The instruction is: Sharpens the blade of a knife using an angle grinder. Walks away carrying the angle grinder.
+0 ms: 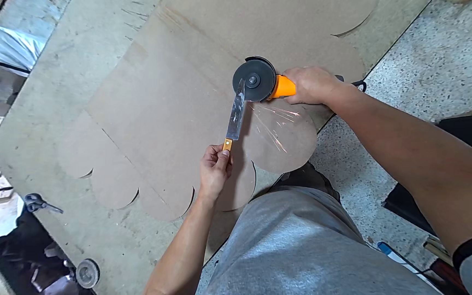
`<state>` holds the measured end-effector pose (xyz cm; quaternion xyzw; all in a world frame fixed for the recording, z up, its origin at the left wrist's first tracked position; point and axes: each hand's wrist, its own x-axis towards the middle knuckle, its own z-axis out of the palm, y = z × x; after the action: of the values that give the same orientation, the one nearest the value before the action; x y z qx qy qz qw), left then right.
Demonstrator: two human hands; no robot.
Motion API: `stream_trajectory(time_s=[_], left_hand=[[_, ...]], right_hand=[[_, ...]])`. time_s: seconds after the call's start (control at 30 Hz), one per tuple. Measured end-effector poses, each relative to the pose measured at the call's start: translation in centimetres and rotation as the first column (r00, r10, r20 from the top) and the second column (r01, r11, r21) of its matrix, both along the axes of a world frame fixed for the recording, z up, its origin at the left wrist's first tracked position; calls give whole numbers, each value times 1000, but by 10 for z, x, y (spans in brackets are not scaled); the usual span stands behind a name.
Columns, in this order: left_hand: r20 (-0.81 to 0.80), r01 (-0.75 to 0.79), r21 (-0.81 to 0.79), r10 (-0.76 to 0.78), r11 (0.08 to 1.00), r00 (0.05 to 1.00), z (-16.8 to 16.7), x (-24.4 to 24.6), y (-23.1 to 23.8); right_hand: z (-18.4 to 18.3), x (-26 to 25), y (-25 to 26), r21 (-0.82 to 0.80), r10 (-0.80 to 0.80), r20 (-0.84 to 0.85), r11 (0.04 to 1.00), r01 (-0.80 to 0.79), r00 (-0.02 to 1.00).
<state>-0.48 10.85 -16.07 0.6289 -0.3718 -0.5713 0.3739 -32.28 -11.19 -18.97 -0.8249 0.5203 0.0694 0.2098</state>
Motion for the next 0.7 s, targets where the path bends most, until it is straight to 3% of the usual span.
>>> stream_trajectory(time_s=[0.5,0.7], left_hand=[[-4,-25,48,25,999,1000,5,11,27],[-65,-102,9,102,995,993,15,26,27]], right_hand=[[-1,0,0,-12,3,17,1000,-3,1000],[-2,0,-1,-2,1,16,1000,-1,1000]])
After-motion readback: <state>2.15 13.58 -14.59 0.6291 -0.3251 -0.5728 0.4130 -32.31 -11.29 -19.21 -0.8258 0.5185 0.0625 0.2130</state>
